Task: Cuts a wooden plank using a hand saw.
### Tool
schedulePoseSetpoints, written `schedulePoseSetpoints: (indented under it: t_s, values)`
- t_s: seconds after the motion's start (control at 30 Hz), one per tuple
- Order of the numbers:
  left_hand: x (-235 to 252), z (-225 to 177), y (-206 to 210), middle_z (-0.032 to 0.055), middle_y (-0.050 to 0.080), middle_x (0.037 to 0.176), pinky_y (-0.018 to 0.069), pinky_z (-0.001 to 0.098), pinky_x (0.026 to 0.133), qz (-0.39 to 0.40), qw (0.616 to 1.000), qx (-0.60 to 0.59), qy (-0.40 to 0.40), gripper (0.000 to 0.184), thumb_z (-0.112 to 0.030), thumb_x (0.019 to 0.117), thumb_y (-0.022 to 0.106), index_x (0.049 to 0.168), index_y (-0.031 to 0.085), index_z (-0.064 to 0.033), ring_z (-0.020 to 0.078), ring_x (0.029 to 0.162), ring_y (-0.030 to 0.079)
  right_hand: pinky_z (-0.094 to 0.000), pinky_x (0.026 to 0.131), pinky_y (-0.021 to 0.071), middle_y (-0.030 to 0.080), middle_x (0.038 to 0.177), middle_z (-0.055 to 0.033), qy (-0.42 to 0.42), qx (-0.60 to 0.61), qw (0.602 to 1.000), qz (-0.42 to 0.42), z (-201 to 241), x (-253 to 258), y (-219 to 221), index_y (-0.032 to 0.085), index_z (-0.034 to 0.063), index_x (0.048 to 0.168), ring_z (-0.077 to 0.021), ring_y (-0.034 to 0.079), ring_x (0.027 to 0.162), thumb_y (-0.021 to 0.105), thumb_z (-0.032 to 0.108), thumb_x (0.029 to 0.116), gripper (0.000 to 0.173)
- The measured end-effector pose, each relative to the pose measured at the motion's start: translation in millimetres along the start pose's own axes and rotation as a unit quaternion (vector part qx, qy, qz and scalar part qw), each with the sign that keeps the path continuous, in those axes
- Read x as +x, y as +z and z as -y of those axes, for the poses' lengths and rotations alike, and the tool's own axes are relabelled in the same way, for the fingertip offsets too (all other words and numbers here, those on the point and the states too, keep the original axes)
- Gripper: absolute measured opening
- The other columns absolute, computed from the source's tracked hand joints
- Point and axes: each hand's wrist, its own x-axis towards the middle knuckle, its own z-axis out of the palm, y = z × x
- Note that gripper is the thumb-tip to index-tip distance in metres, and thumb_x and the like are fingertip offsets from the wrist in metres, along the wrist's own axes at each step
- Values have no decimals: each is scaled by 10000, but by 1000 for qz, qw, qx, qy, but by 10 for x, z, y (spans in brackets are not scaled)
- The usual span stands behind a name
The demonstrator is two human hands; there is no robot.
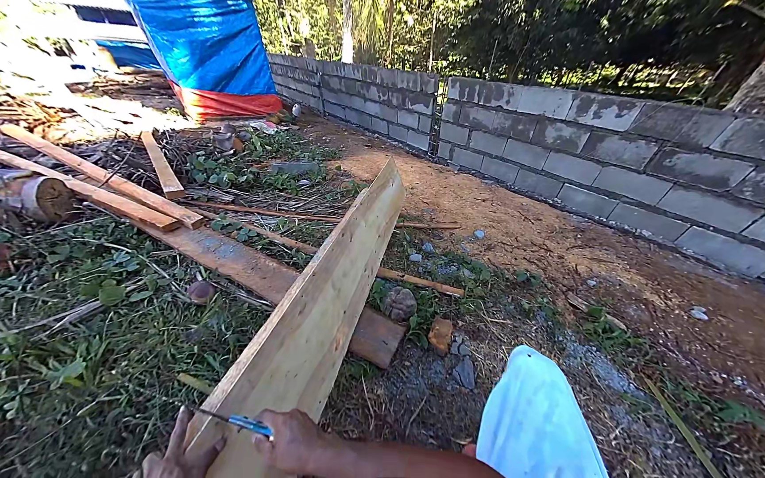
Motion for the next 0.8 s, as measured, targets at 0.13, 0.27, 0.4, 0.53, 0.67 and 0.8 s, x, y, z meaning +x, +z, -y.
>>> schedulePoseSetpoints:
  t_s: [0.13,0.27,0.4,0.53,0.67,0.8]
  values:
    - [7,2,-8,328,520,1420,428,707,1001,7,1000,2,2,1062,-721,816,703,1645,102,-441,528,1286,524,-594,876,551,717,1092,-224,2,4,1000,1,13,2,-9,585,76,1393,-386,707,1011,483,256,1068,385]
    - [16,5,-12,327,528,1410,429,708,1000,6,1000,5,0,1055,-729,817,695,1641,94,-459,520,1278,535,-588,880,553,716,1091,-221,3,-4,1000,3,13,29,-9,584,76,1389,-382,707,1011,480,260,1072,381]
    - [45,29,3,324,534,1405,430,713,995,6,1000,3,-1,1057,-733,810,701,1638,102,-466,520,1276,536,-587,891,549,714,1107,-221,9,-3,1000,10,23,45,4,574,81,1402,-385,704,1030,478,262,1075,386]
    - [82,101,31,324,523,1419,433,707,994,10,1000,2,0,1058,-736,812,693,1640,95,-460,522,1287,527,-586,893,551,715,1115,-219,6,0,1000,12,17,74,46,570,86,1413,-380,705,1033,474,261,1076,391]
    - [107,112,63,334,544,1382,440,715,981,-3,1000,1,10,1068,-755,802,688,1639,92,-465,525,1259,547,-581,890,551,717,1106,-213,8,0,1000,3,-28,89,68,577,96,1408,-374,706,1023,480,269,1074,388]
    - [-61,-61,-116,285,553,1416,409,703,1039,-15,1000,-21,2,1097,-715,795,735,1656,164,-345,499,1304,528,-538,941,550,712,1157,-209,2,3,1000,-14,-96,43,74,561,86,1447,-343,705,1047,499,264,1076,416]
